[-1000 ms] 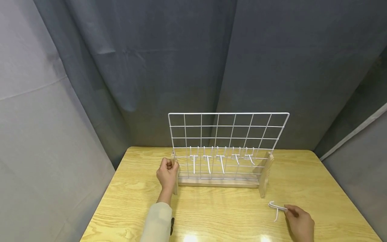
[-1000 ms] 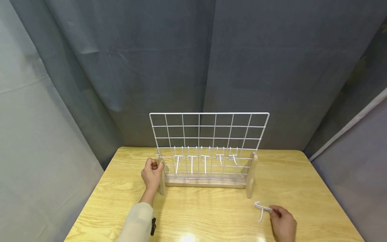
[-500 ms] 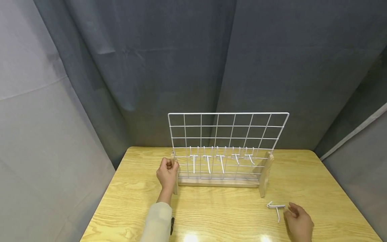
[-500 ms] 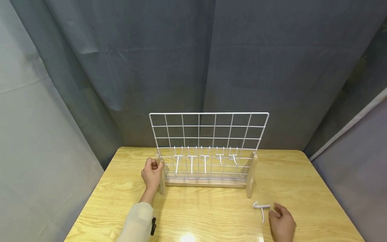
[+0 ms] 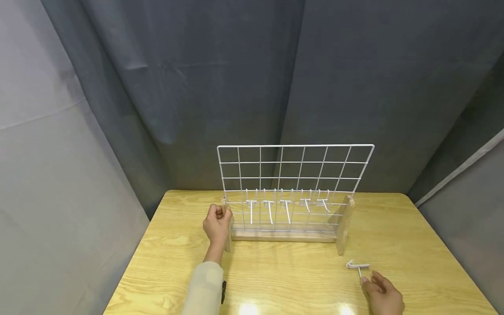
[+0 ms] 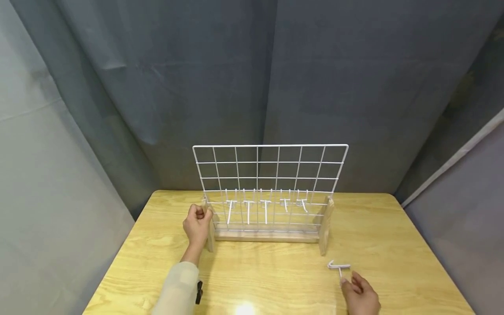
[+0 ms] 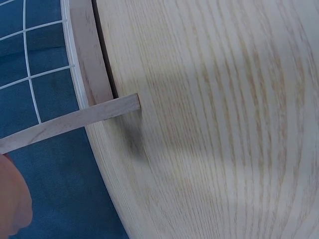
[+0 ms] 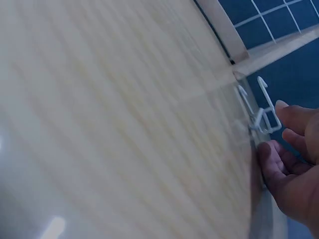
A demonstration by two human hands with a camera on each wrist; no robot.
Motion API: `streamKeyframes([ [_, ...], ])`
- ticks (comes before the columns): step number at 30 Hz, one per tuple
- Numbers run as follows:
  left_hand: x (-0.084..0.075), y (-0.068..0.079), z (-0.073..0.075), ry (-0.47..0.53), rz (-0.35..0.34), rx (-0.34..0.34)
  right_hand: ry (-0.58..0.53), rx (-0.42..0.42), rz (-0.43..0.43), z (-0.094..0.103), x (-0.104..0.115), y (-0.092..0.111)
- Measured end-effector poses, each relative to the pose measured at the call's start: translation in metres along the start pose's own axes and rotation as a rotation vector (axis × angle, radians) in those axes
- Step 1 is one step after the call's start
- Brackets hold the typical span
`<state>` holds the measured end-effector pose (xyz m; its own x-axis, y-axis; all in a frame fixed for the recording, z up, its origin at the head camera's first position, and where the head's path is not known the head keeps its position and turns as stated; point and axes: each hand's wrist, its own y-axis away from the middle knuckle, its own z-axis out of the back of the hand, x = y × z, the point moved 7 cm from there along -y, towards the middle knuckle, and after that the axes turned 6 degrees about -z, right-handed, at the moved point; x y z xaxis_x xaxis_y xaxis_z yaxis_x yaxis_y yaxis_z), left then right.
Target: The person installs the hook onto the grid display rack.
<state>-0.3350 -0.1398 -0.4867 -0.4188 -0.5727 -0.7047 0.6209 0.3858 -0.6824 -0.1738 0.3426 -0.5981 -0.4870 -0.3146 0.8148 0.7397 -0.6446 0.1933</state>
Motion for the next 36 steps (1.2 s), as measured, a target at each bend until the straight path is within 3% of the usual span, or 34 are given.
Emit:
streamKeyframes([
  [5, -0.001, -0.005, 0.002, -0.006, 0.004, -0.019, -0.005, 0.035, 0.035, -0.012, 0.004, 0.003],
  [25, -0.001, -0.005, 0.003, -0.024, 0.026, -0.034, 0.105, -0.138, 0.283, -0.02, 0.02, -0.004],
  [31, -0.002, -0.001, 0.002, -0.013, 0.032, -0.028, 0.127, -0.187, 0.29, -0.019, 0.017, -0.005],
  [36, -0.002, 0.0, 0.001, 0.006, 0.042, -0.008, 0.172, -0.18, 0.29, -0.02, 0.018, -0.005],
])
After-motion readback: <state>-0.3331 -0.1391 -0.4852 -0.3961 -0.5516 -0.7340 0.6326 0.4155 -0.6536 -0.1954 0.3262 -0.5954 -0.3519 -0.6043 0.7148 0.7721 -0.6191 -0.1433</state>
